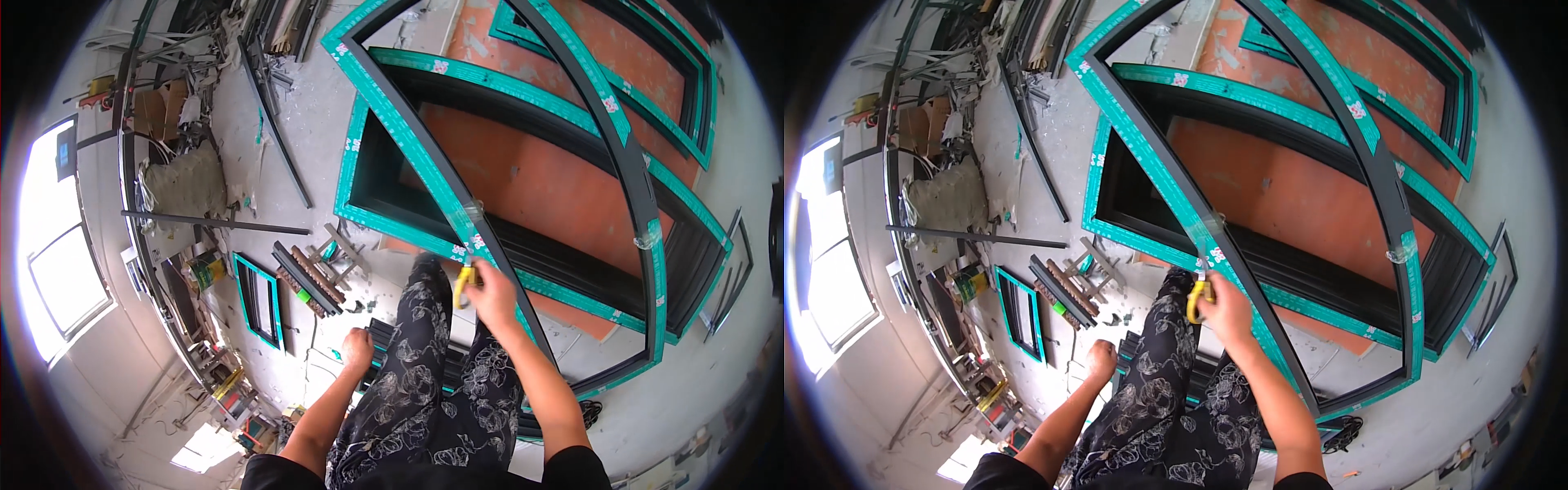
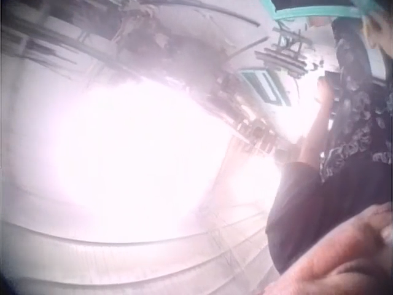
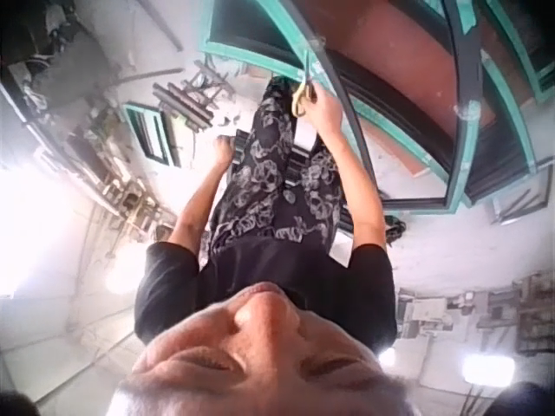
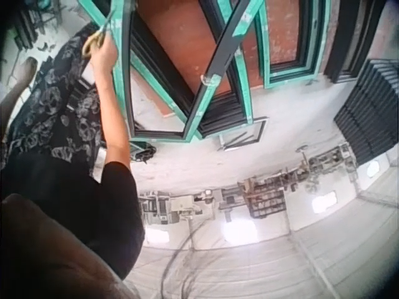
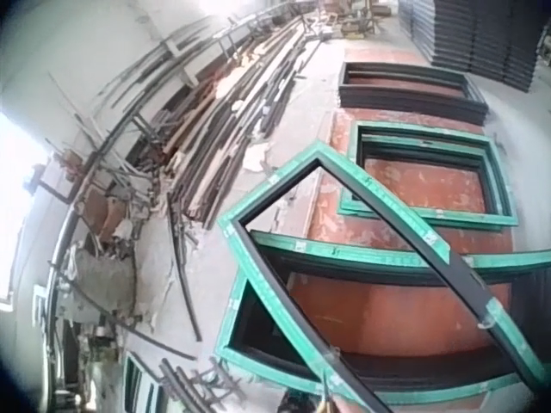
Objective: The person trims tape from a frame using shears, fits a rubber seal into the frame groove by hand, and applies tape to the corners of another frame.
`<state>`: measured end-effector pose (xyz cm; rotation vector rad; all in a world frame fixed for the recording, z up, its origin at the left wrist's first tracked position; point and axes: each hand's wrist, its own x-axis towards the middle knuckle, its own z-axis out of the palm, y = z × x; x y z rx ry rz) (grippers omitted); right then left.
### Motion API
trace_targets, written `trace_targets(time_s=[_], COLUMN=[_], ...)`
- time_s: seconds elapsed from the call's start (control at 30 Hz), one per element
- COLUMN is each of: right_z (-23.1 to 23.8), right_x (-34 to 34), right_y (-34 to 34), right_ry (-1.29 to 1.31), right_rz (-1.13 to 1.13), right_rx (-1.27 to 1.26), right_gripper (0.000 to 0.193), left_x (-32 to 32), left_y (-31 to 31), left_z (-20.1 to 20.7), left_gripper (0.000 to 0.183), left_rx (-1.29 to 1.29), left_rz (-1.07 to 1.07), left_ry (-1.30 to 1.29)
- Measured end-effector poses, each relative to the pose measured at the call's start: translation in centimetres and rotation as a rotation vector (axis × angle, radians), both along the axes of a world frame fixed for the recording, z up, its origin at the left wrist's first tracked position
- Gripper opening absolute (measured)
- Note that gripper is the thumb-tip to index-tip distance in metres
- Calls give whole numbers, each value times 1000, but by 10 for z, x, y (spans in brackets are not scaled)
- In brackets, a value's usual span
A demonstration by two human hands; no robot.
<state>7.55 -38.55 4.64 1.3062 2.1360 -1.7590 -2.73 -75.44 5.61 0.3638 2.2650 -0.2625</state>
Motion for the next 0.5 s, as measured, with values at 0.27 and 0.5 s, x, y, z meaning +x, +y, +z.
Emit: trace_targets(time_s=[0.27,0.5], right_z=[-57,-140], right_x=[-162,-290], right_y=[-104,-168], right_ry=[61,-111], right_rz=[366,342], right_rx=[257,491], right_gripper=[35,26], left_x=[0,-50], left_y=[25,-54], left_z=[19,15], left_gripper=[45,44], left_rx=[-36,72], left_rz=[-37,227], left_ry=[-197,-311])
